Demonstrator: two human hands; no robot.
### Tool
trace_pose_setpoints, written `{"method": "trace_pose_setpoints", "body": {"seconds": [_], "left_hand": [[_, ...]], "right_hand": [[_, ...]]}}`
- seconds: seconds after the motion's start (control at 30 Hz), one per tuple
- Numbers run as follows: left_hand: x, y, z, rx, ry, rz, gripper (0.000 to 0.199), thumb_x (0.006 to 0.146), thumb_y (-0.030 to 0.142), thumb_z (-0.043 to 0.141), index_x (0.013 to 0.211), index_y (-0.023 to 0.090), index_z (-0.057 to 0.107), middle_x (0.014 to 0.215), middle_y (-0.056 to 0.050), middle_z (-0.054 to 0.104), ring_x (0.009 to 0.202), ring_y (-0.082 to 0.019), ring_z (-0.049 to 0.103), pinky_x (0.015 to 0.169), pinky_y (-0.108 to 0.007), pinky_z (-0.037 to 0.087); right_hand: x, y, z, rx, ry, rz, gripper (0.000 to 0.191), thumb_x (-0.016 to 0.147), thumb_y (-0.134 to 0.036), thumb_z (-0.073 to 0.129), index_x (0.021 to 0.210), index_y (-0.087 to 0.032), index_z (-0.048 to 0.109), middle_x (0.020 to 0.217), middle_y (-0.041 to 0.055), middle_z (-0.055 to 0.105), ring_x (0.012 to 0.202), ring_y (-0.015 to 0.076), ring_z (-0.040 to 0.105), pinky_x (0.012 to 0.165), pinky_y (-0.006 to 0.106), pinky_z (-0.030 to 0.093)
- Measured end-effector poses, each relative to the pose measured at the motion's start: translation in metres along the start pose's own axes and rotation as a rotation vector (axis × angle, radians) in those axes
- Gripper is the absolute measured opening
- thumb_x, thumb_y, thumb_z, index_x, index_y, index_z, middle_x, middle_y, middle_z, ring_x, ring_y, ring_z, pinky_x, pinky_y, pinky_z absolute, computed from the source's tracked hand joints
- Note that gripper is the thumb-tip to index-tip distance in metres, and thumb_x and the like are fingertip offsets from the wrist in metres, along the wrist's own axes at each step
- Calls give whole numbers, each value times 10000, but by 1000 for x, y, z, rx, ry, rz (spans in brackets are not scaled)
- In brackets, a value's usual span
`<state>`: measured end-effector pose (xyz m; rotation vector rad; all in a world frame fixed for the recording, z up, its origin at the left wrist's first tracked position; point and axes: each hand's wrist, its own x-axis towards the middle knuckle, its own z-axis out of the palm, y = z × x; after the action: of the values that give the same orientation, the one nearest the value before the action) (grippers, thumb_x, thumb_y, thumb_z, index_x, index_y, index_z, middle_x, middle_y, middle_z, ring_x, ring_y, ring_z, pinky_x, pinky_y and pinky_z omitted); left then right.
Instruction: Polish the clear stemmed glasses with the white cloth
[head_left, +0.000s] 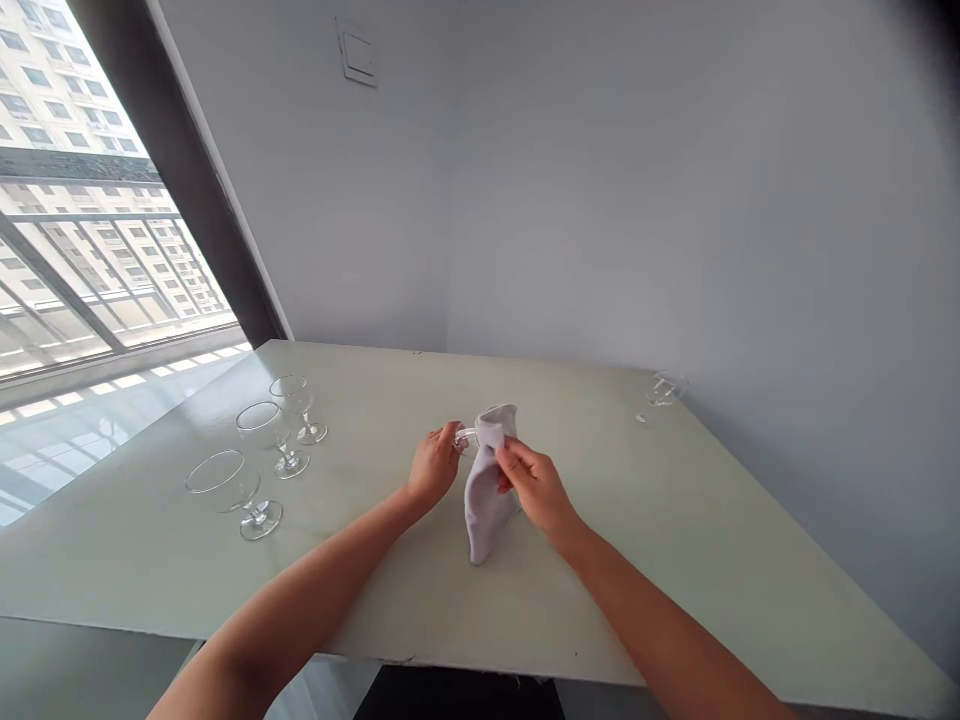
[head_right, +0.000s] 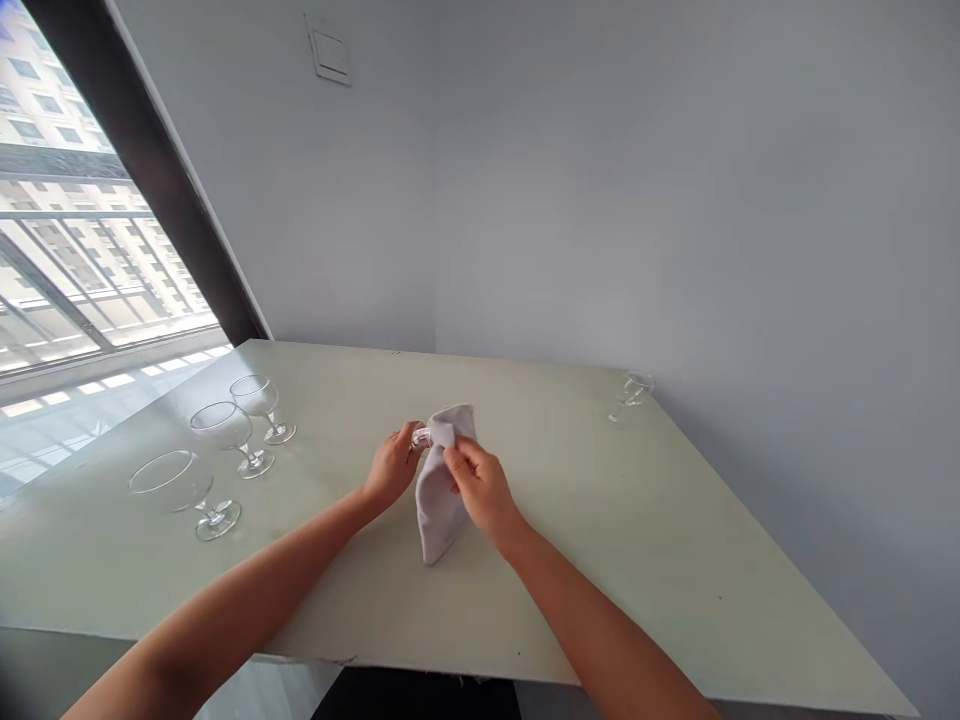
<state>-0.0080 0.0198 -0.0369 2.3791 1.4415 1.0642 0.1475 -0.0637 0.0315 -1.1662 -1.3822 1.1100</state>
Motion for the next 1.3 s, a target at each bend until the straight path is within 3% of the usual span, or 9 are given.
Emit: {"method": "trace_pose_setpoints", "body": {"seconds": [0.2,0.57,0.77,0.87,0.93,1.03,1.07,1.2,1.3], "left_hand": [[-1,5,-10,140,-54,169,291,756,34,401,990,178,496,783,-41,614,765,-175,546,726,-306,405],[-1,13,-21,312,-8,480,385,810,72,385,1161,201,475,769,-54,601,743,-174,554,822,-373,367],[-2,17,-25,239,-147,445,349,851,182,388,1186,211,481,688,-36,583,652,-154,547,676,-301,366],[2,22,-34,30,-348,309,313,822,291,476,1127,256,539,691,-7,606,631,-139,555,645,-263,371],[7,24,-43,-179,-667,260,237,774,314,534,994,270,609,676,19,610,593,-126,549,584,-230,378],[12,32,-52,-364,-1035,252,146,755,297,538,843,250,644,671,23,616,568,-121,550,537,-214,394],[12,37,-52,-332,-977,254,161,764,287,529,873,247,640,706,8,627,606,-134,564,567,-228,412],[3,59,-46,48,-333,409,353,809,187,482,1157,240,518,907,-80,628,877,-206,558,848,-395,383],[0,66,-44,136,-219,551,343,844,194,435,1177,238,501,854,-76,622,841,-189,557,881,-424,351]], "right_hand": [[2,26,2,-30,-229,114,405,726,-325,604,1115,-233,545,651,-6,590,609,162,581,557,288,484],[14,36,-16,470,-130,376,315,670,-411,677,815,-143,596,650,12,607,503,125,591,427,232,476],[0,32,-21,182,-184,261,377,720,-494,595,915,-172,597,664,18,618,583,165,617,533,305,511],[-11,32,-30,-202,-231,-19,255,754,-411,589,907,-211,630,753,21,631,703,167,608,642,312,498],[-17,31,-39,-430,-347,-193,172,782,-367,562,828,-226,650,804,23,643,748,163,593,690,310,477],[-21,32,-50,-455,-441,-198,145,773,-343,574,772,-222,654,811,22,652,749,159,586,704,315,469],[-21,32,-52,-366,-396,-117,153,753,-353,595,772,-212,652,787,23,648,726,159,586,678,313,477],[-22,30,-46,234,-90,290,296,645,-412,690,784,-162,613,618,1,582,552,134,560,488,260,468],[-30,21,-39,483,-15,375,295,653,-410,689,783,-164,592,570,-19,547,488,105,520,426,215,412]]}}
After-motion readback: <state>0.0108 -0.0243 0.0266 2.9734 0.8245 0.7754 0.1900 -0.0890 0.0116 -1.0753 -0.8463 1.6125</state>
